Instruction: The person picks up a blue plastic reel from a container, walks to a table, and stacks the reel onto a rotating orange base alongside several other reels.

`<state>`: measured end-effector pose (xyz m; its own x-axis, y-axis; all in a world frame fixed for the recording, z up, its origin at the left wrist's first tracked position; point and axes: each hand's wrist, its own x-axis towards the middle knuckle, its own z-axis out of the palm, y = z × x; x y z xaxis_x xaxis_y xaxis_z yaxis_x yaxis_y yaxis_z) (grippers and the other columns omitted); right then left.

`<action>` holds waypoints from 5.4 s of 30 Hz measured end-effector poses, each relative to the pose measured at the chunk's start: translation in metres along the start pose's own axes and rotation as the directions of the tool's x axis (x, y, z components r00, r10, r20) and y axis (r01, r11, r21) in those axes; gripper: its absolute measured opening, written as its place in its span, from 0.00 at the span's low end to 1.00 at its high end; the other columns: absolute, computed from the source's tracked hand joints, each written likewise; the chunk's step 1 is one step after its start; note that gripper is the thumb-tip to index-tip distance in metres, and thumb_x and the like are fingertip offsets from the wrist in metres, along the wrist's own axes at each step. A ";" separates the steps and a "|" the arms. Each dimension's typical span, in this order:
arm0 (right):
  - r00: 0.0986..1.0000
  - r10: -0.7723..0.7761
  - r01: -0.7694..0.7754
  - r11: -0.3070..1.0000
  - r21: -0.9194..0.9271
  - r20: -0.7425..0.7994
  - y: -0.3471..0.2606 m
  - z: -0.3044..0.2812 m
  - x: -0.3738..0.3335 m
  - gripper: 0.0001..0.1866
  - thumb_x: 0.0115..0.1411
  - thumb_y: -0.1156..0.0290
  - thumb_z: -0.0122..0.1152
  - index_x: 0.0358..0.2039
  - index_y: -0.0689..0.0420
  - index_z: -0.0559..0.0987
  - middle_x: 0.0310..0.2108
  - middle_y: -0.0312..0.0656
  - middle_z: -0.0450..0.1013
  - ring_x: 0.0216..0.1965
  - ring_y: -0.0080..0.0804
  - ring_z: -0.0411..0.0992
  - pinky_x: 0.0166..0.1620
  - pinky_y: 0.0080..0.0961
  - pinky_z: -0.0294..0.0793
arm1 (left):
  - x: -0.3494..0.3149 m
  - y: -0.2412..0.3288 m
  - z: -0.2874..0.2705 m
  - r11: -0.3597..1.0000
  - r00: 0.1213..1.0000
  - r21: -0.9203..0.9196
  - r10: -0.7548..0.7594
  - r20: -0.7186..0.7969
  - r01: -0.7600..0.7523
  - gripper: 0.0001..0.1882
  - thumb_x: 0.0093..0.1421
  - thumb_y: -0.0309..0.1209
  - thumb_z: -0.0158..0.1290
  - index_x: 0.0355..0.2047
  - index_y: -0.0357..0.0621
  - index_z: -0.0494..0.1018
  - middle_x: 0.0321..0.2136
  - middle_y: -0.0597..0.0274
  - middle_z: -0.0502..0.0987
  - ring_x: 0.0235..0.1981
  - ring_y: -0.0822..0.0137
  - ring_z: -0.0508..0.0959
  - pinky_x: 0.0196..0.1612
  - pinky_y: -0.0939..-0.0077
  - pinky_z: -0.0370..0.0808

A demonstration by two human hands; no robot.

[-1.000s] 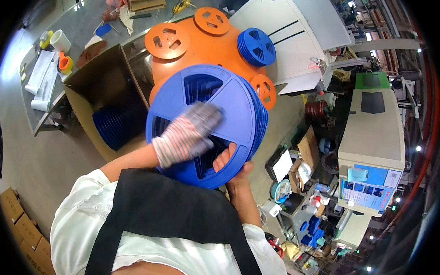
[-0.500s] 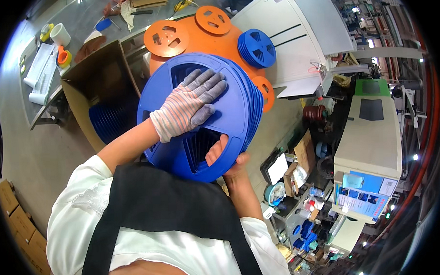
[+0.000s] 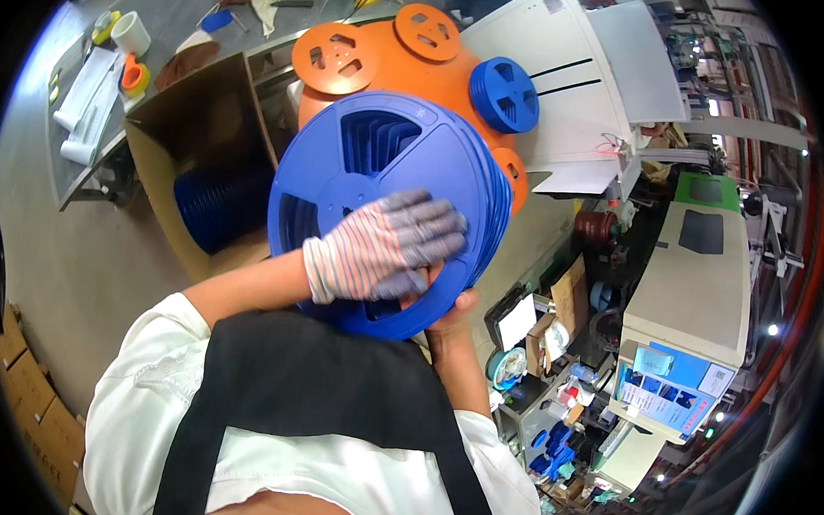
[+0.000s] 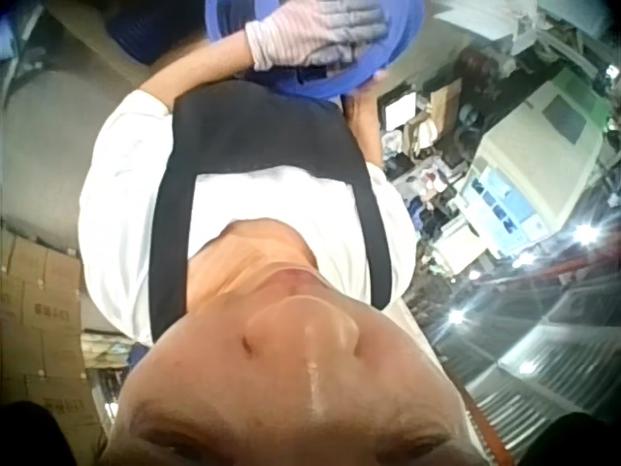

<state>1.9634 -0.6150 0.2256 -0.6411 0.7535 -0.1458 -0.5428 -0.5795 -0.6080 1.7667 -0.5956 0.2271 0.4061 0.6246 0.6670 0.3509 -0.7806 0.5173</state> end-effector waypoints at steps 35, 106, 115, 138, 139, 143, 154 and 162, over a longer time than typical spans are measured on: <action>0.971 -0.142 0.108 0.978 0.176 0.192 0.011 -0.026 -0.014 0.19 0.51 0.56 0.67 0.23 0.52 0.66 0.14 0.33 0.63 0.14 0.25 0.60 0.20 0.23 0.61 | -0.090 -0.006 0.013 0.845 0.830 -0.142 -0.534 -0.160 0.516 0.23 0.46 0.24 0.59 0.46 0.47 0.76 0.45 0.49 0.71 0.50 0.49 0.69 0.56 0.55 0.64; 0.965 -0.233 0.206 0.958 0.197 0.122 -0.004 -0.032 -0.002 0.21 0.51 0.57 0.70 0.24 0.51 0.64 0.15 0.30 0.61 0.14 0.21 0.57 0.20 0.21 0.58 | -0.193 -0.051 0.029 0.468 0.486 0.146 -0.787 -0.381 0.872 0.28 0.57 0.35 0.53 0.57 0.39 0.64 0.59 0.44 0.64 0.61 0.43 0.60 0.63 0.58 0.58; 0.993 -0.112 0.105 0.985 0.135 0.048 0.004 -0.025 0.022 0.20 0.48 0.58 0.68 0.26 0.49 0.63 0.16 0.29 0.59 0.17 0.23 0.57 0.24 0.23 0.59 | -0.107 -0.027 0.012 0.292 0.382 -0.531 -0.922 0.066 0.796 0.29 0.56 0.38 0.55 0.56 0.38 0.65 0.41 0.45 0.77 0.41 0.47 0.77 0.47 0.62 0.72; 0.919 -0.079 0.038 0.993 -0.112 -0.387 0.024 0.014 0.012 0.17 0.59 0.58 0.52 0.41 0.58 0.72 0.24 0.37 0.66 0.27 0.29 0.65 0.38 0.33 0.70 | -0.185 -0.013 -0.064 -0.504 0.633 -0.709 -0.767 0.105 -0.493 0.38 0.52 0.53 0.59 0.54 0.40 0.61 0.44 0.54 0.70 0.47 0.57 0.73 0.54 0.62 0.74; 0.920 -0.077 0.042 0.994 -0.099 -0.384 0.023 0.014 0.010 0.17 0.59 0.58 0.51 0.41 0.58 0.72 0.24 0.37 0.66 0.27 0.29 0.65 0.38 0.33 0.70 | -0.183 -0.011 -0.066 -0.510 0.629 -0.698 -0.770 0.110 -0.502 0.38 0.53 0.53 0.58 0.55 0.40 0.61 0.44 0.54 0.70 0.48 0.57 0.73 0.54 0.61 0.74; 0.909 -0.115 0.062 0.988 -0.143 -0.401 0.025 0.014 0.005 0.17 0.60 0.58 0.50 0.40 0.59 0.71 0.24 0.37 0.65 0.27 0.29 0.65 0.37 0.31 0.70 | -0.190 -0.020 -0.066 -0.644 0.700 -0.584 -0.693 0.172 -0.494 0.37 0.48 0.51 0.58 0.50 0.39 0.62 0.43 0.55 0.66 0.49 0.52 0.70 0.53 0.57 0.73; 0.873 -0.131 0.052 0.983 -0.178 -0.471 0.026 0.013 0.009 0.17 0.60 0.58 0.49 0.40 0.59 0.70 0.25 0.39 0.66 0.28 0.29 0.66 0.39 0.32 0.70 | -0.196 -0.035 -0.061 -0.578 0.649 -0.603 -0.750 0.127 -0.550 0.39 0.53 0.49 0.60 0.56 0.38 0.59 0.46 0.53 0.70 0.51 0.53 0.72 0.57 0.56 0.71; 0.900 -0.090 0.021 0.986 -0.164 -0.426 0.022 0.008 0.018 0.17 0.61 0.59 0.49 0.42 0.59 0.68 0.27 0.37 0.64 0.29 0.28 0.64 0.41 0.29 0.69 | -0.199 -0.039 -0.062 -0.494 0.540 -0.624 -0.831 0.135 -0.605 0.38 0.54 0.50 0.58 0.56 0.38 0.59 0.46 0.52 0.70 0.50 0.54 0.73 0.58 0.61 0.71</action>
<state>1.9353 -0.6167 0.2154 -0.2971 0.8627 -0.4093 -0.4599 -0.5049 -0.7304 1.6195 -0.6911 0.1077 0.0413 0.9890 -0.1423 -0.9458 -0.0072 -0.3247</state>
